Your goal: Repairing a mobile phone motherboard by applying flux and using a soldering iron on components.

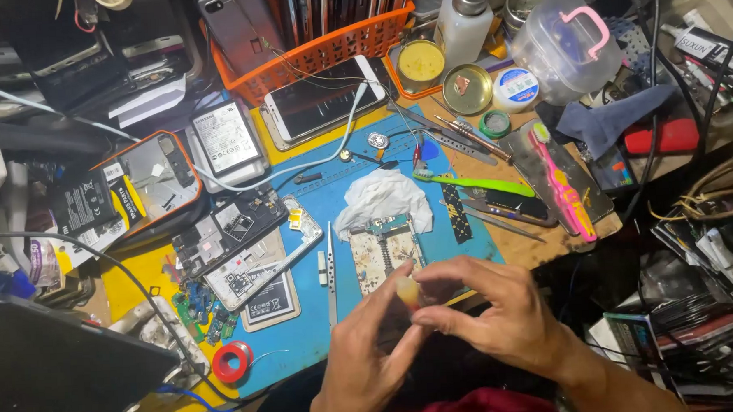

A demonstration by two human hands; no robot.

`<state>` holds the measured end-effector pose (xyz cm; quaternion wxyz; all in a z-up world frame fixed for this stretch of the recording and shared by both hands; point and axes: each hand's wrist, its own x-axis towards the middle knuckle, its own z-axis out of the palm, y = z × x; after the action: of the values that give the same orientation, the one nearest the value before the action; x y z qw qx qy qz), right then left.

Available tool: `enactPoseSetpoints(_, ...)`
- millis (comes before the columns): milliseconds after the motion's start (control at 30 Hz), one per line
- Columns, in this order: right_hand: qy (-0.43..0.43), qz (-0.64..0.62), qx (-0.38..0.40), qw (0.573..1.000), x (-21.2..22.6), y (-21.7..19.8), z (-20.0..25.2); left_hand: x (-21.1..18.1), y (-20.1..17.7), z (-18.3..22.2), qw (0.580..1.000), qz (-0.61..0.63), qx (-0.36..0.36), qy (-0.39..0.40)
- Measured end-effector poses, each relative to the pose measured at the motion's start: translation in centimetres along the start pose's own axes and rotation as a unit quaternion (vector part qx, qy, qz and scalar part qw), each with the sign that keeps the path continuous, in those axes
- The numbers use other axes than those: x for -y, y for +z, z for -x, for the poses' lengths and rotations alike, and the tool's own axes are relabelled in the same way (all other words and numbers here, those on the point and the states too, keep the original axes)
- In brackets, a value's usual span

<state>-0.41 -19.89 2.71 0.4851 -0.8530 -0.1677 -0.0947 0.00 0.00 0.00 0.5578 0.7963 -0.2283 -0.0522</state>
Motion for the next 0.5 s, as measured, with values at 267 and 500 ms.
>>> enactPoseSetpoints(267,0.128,0.411,-0.015,0.903,-7.6,-5.0,2.3,-1.0,-0.8,-0.7,0.959,0.198,-0.018,-0.204)
enactPoseSetpoints(500,0.166,0.486,-0.048,0.857,-8.2,-5.7,3.0,-0.1,0.6,-0.4,0.881,0.41,-0.063,-0.227)
